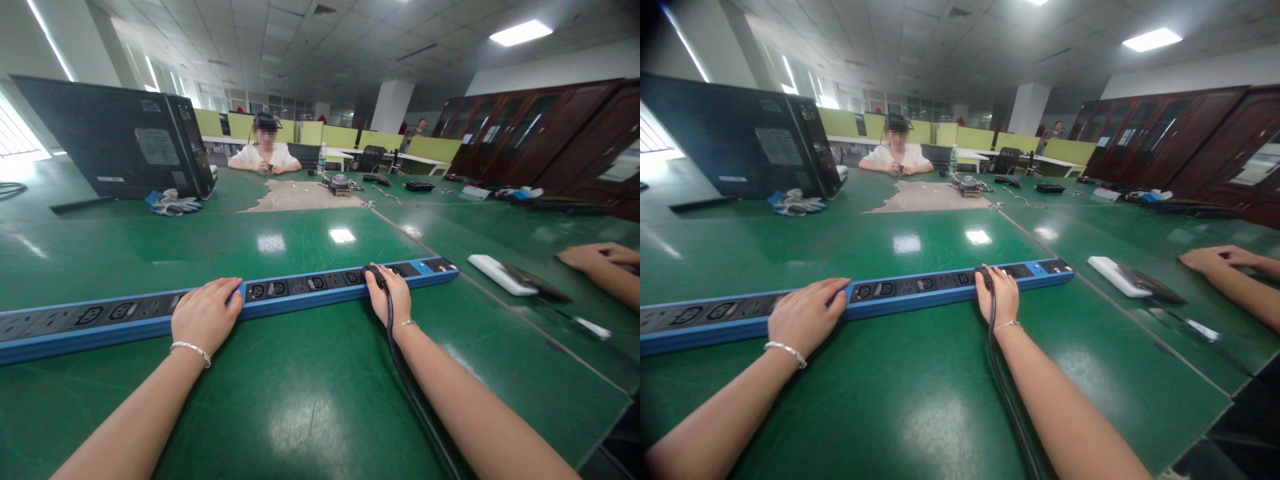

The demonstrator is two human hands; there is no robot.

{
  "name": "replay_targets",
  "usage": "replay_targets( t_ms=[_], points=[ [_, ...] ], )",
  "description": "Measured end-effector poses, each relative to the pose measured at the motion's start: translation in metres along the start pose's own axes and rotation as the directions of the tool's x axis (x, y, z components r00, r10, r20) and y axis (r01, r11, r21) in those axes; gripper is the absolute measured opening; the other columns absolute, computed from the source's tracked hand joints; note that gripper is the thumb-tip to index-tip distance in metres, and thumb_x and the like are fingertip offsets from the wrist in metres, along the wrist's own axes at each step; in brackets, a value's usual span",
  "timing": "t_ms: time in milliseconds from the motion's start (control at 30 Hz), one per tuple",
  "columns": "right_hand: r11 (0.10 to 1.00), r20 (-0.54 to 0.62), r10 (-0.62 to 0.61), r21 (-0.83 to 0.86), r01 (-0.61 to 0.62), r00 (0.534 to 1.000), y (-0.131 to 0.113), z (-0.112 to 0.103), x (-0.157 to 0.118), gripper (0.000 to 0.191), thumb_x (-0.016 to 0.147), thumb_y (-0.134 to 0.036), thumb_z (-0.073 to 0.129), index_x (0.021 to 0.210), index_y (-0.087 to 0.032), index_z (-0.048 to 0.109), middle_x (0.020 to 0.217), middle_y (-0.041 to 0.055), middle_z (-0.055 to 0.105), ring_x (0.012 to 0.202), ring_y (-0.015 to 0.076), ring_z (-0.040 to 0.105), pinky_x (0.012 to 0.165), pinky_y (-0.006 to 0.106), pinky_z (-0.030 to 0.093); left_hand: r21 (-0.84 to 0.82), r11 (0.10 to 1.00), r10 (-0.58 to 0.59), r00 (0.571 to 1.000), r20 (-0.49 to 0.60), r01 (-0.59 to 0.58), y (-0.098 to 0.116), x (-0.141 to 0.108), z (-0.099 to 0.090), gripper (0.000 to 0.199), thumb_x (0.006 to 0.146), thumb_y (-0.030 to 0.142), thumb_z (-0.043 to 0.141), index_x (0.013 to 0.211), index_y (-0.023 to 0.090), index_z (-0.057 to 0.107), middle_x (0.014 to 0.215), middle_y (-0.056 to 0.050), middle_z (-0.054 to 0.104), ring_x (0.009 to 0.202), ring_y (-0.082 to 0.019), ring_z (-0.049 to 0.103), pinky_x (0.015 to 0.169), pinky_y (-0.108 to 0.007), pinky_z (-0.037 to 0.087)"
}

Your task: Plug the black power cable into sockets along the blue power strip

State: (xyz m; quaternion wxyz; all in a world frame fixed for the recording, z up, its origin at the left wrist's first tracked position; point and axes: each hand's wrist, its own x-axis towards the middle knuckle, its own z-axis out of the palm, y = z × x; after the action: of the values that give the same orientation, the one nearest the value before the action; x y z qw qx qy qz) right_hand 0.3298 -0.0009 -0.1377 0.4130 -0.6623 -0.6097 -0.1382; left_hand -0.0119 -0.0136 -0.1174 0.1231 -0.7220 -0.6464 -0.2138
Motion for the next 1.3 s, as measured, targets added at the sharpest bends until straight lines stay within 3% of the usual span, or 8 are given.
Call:
replay_targets(
  t_ms=[200,433,600,700,800,867,1000,1300],
  points=[
    [0.997,-0.078,0.067,-0.028,-0.069,0.995,-0.006,0.002,-0.007,0.035,0.082,-0.043,0.047,0.104,-0.022,0.067,0.111,0.0054,0.064,0.114,0.0271,0.048,0.096,0.046,0.034,-0.008,1.0,-0.004,1.0,0.025,0.004,0.0,0.0,-0.001,0.041,0.085,0.038,0.033,0.109,0.023,0.063,0.113,-0.003,0.065,0.101,-0.022,0.059,0.089,-0.037,0.04],
    [0.993,-0.025,0.116,-0.033,-0.117,0.993,-0.01,0.0,-0.01,0.037,0.083,-0.044,0.047,0.107,-0.024,0.065,0.106,0.0065,0.066,0.112,0.025,0.05,0.096,0.044,0.034,-0.016,1.0,-0.003,0.999,0.041,0.004,0.0,0.001,-0.001,0.043,0.086,0.038,0.031,0.11,0.022,0.062,0.115,-0.003,0.063,0.104,-0.023,0.058,0.092,-0.039,0.039],
    [0.989,-0.037,0.141,-0.041,-0.143,0.989,-0.009,0.002,-0.007,0.035,0.082,-0.045,0.048,0.103,-0.025,0.067,0.105,0.0071,0.067,0.109,0.0245,0.053,0.1,0.052,0.025,-0.01,1.0,-0.013,0.999,0.034,0.013,0.001,0.0,-0.002,0.042,0.086,0.038,0.031,0.11,0.023,0.063,0.115,-0.003,0.063,0.103,-0.022,0.058,0.092,-0.038,0.039],
    [0.988,-0.074,0.146,0.053,-0.142,0.987,-0.006,0.002,-0.003,0.036,0.083,-0.045,0.046,0.097,-0.021,0.068,0.101,0.0077,0.068,0.101,0.0228,0.058,0.101,0.05,0.024,-0.003,1.0,-0.006,1.0,0.019,0.006,0.001,0.0,-0.001,0.042,0.086,0.038,0.031,0.109,0.023,0.063,0.114,-0.003,0.064,0.102,-0.022,0.059,0.091,-0.037,0.04],
    [0.946,-0.169,0.257,0.247,-0.211,0.952,-0.011,0.001,-0.002,0.042,0.085,-0.048,0.042,0.097,-0.016,0.067,0.097,0.0098,0.069,0.093,0.021,0.061,0.093,0.039,0.039,-0.01,1.0,0.002,1.0,-0.008,-0.002,0.001,0.0,0.0,0.042,0.086,0.038,0.032,0.108,0.022,0.064,0.111,-0.003,0.065,0.102,-0.021,0.059,0.09,-0.036,0.04],
    [0.908,-0.148,0.281,0.361,-0.213,0.948,-0.023,0.001,-0.004,0.043,0.084,-0.048,0.043,0.098,-0.015,0.067,0.097,0.0096,0.068,0.091,0.0202,0.061,0.087,0.034,0.043,-0.019,1.0,0.006,1.0,-0.013,-0.006,0.0,0.0,0.0,0.041,0.086,0.037,0.032,0.107,0.022,0.064,0.11,-0.004,0.066,0.101,-0.022,0.059,0.089,-0.037,0.04],
    [0.887,0.036,0.111,0.447,-0.116,0.993,-0.055,0.008,-0.012,0.037,0.082,-0.046,0.048,0.099,-0.019,0.066,0.099,0.0058,0.068,0.092,0.0189,0.061,0.086,0.032,0.045,-0.028,1.0,-0.003,1.0,-0.009,0.003,0.001,0.0,0.0,0.04,0.085,0.037,0.033,0.107,0.022,0.064,0.111,-0.003,0.066,0.101,-0.022,0.059,0.087,-0.037,0.041],
    [0.92,0.103,-0.073,0.39,0.028,0.992,-0.113,0.023,-0.021,0.033,0.086,-0.04,0.043,0.105,-0.023,0.064,0.103,0.0026,0.067,0.096,0.0167,0.059,0.094,0.034,0.038,-0.022,1.0,-0.009,1.0,-0.025,0.009,0.001,0.0,0.001,0.038,0.085,0.036,0.035,0.106,0.024,0.064,0.11,-0.001,0.066,0.101,-0.02,0.059,0.089,-0.035,0.04]
  ],
)
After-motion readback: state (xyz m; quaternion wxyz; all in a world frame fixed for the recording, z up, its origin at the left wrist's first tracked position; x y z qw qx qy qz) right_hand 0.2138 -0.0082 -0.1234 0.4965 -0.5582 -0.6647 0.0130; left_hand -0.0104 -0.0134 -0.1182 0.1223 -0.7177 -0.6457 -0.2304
